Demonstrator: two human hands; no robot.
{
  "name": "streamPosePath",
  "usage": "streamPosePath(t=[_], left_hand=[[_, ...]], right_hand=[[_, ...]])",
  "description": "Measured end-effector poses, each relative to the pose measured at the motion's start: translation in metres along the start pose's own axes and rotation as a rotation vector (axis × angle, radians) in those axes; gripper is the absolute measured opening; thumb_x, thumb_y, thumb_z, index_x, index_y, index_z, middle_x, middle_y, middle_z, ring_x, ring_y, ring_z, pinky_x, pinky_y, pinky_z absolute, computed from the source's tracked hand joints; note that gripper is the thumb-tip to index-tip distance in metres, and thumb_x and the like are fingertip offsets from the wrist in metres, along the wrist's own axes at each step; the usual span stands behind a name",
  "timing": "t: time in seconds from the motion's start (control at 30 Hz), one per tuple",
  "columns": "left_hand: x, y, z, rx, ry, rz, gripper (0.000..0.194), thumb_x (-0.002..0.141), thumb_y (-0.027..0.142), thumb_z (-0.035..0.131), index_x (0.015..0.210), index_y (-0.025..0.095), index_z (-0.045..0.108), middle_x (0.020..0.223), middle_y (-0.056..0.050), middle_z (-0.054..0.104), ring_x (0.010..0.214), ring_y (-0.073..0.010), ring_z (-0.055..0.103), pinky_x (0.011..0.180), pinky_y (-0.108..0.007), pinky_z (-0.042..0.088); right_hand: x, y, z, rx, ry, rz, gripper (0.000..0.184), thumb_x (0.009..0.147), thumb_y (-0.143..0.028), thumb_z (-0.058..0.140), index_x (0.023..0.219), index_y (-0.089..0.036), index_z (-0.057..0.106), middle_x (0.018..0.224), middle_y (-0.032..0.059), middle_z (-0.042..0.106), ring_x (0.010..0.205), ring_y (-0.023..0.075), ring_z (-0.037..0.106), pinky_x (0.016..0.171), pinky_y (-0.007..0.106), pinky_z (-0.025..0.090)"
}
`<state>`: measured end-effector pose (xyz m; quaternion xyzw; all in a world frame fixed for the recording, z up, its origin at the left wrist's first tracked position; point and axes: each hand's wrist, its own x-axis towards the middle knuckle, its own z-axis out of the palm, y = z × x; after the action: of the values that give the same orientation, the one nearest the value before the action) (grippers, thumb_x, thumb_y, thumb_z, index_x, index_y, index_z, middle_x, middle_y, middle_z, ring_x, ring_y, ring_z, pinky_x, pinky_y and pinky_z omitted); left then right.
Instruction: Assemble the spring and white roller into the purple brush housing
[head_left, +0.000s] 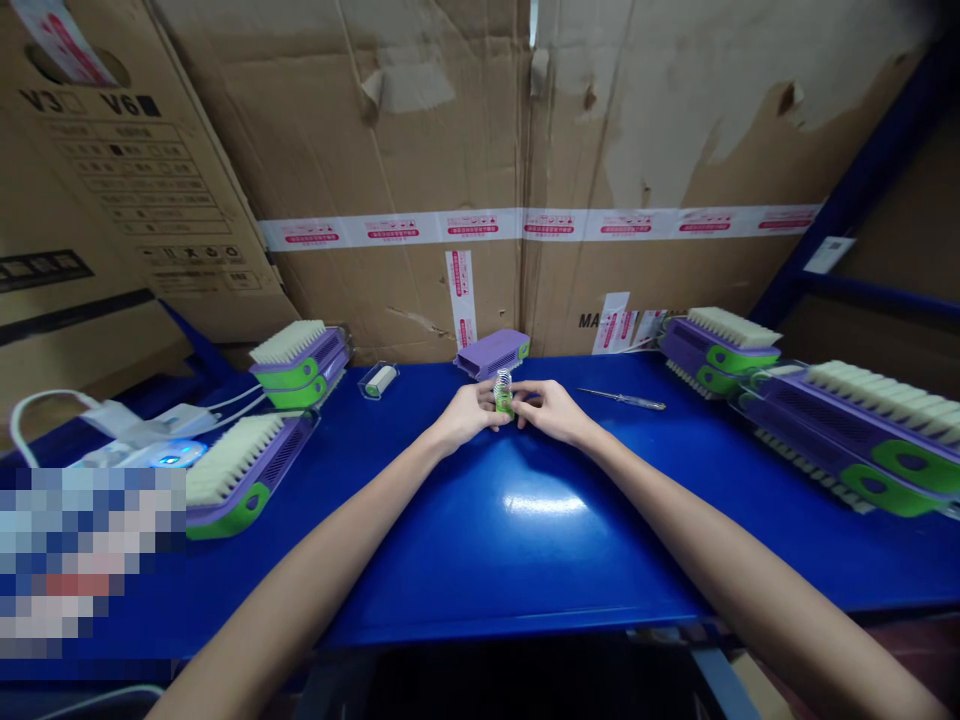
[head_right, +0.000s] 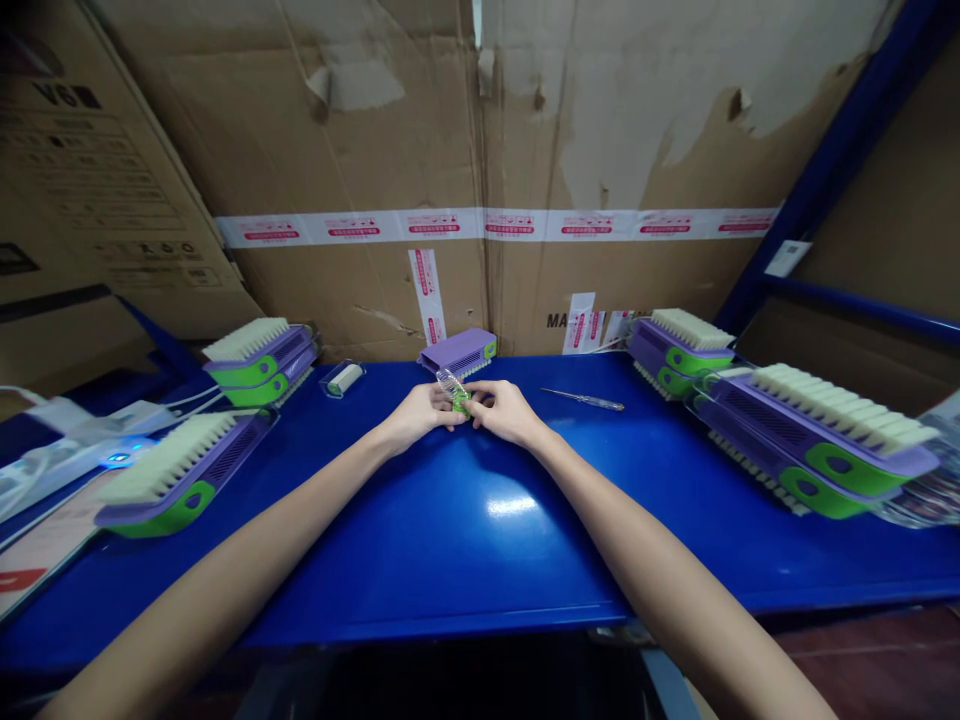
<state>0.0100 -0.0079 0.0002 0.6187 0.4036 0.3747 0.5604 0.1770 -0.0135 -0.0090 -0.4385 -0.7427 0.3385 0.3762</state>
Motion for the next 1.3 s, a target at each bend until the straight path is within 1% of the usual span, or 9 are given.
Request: streamPosePath(t=[0.13,0.23,0.3,0.43,0.67,0.8,1.0,1.13,1.3], left_hand=[[0.006,-0.006,-0.002,0.123,0.120,0.108,0.058,0.056,0.009,0.071,0.113,0.010,0.059,0.088,-0.007,0.070,0.074,-0.0153,0.063,0.066,-0.026,0.051],[0.009,-0.013,-0.002,0.211,0.141,0.172,0.073,0.054,0.006,0.069,0.125,0.011,0.052,0.100,-0.009,0.070,0.088,-0.0196,0.065,0.078,-0.030,0.052],[0.010,-0.016,0.000,0.288,0.152,0.198,0.075,0.055,0.007,0.068,0.128,0.010,0.049,0.098,-0.009,0.071,0.087,-0.0206,0.066,0.078,-0.031,0.053],[0.008,-0.015,0.004,0.380,0.178,0.225,0.073,0.057,0.011,0.070,0.127,0.009,0.050,0.090,-0.007,0.072,0.080,-0.0196,0.068,0.073,-0.029,0.054],[0.002,-0.006,0.007,0.538,0.272,0.286,0.061,0.062,0.006,0.061,0.122,0.011,0.053,0.087,-0.005,0.071,0.075,-0.0156,0.066,0.070,-0.025,0.053],[0.002,-0.011,0.007,0.637,0.309,0.399,0.056,0.067,0.008,0.061,0.122,0.012,0.051,0.101,-0.007,0.067,0.079,-0.0144,0.064,0.075,-0.027,0.053],[0.001,-0.016,0.002,0.811,0.264,0.568,0.052,0.074,0.013,0.058,0.124,0.016,0.044,0.120,-0.012,0.056,0.106,-0.0203,0.058,0.089,-0.034,0.050],[0.002,-0.015,-0.002,0.849,0.211,0.524,0.057,0.068,0.025,0.070,0.118,0.017,0.044,0.121,-0.012,0.054,0.117,-0.0255,0.051,0.095,-0.038,0.046],[0.004,-0.008,-0.008,0.699,0.223,0.379,0.054,0.066,0.035,0.071,0.110,0.020,0.044,0.108,-0.008,0.061,0.097,-0.0215,0.062,0.084,-0.034,0.049]], right_hand=[[-0.002,-0.006,0.002,-0.223,0.164,-0.217,0.041,0.076,-0.026,0.063,0.115,-0.014,0.063,0.106,0.0104,0.058,0.066,0.0118,0.059,0.066,0.028,0.050],[-0.001,-0.005,0.004,-0.289,0.189,-0.314,0.030,0.077,-0.027,0.064,0.104,-0.016,0.066,0.097,0.0077,0.063,0.073,0.0151,0.060,0.070,0.029,0.050],[0.000,-0.003,0.005,-0.300,0.208,-0.323,0.024,0.077,-0.024,0.064,0.099,-0.016,0.066,0.091,0.0064,0.066,0.077,0.0168,0.062,0.071,0.029,0.049],[0.002,0.001,0.007,-0.247,0.271,-0.278,0.016,0.077,-0.024,0.063,0.090,-0.016,0.067,0.086,0.0050,0.071,0.078,0.0178,0.065,0.071,0.028,0.049],[0.001,-0.001,0.012,-0.141,0.322,-0.244,0.026,0.074,-0.026,0.063,0.098,-0.017,0.067,0.088,0.0045,0.072,0.078,0.0178,0.068,0.072,0.028,0.051],[0.003,-0.003,0.015,0.073,0.378,-0.101,0.024,0.069,-0.029,0.068,0.088,-0.015,0.070,0.085,0.0067,0.073,0.077,0.0192,0.068,0.071,0.029,0.053],[0.003,-0.010,0.017,0.523,0.354,0.178,0.027,0.059,-0.031,0.075,0.078,-0.013,0.068,0.077,0.0051,0.072,0.069,0.0163,0.066,0.067,0.029,0.053],[0.002,-0.010,0.014,0.581,0.306,0.254,0.035,0.053,-0.030,0.079,0.080,-0.012,0.067,0.072,0.0031,0.069,0.065,0.0139,0.064,0.067,0.028,0.053],[0.002,-0.006,0.009,0.513,0.227,0.210,0.044,0.057,-0.029,0.079,0.095,-0.012,0.065,0.080,0.0056,0.071,0.072,0.0157,0.066,0.071,0.030,0.054]])
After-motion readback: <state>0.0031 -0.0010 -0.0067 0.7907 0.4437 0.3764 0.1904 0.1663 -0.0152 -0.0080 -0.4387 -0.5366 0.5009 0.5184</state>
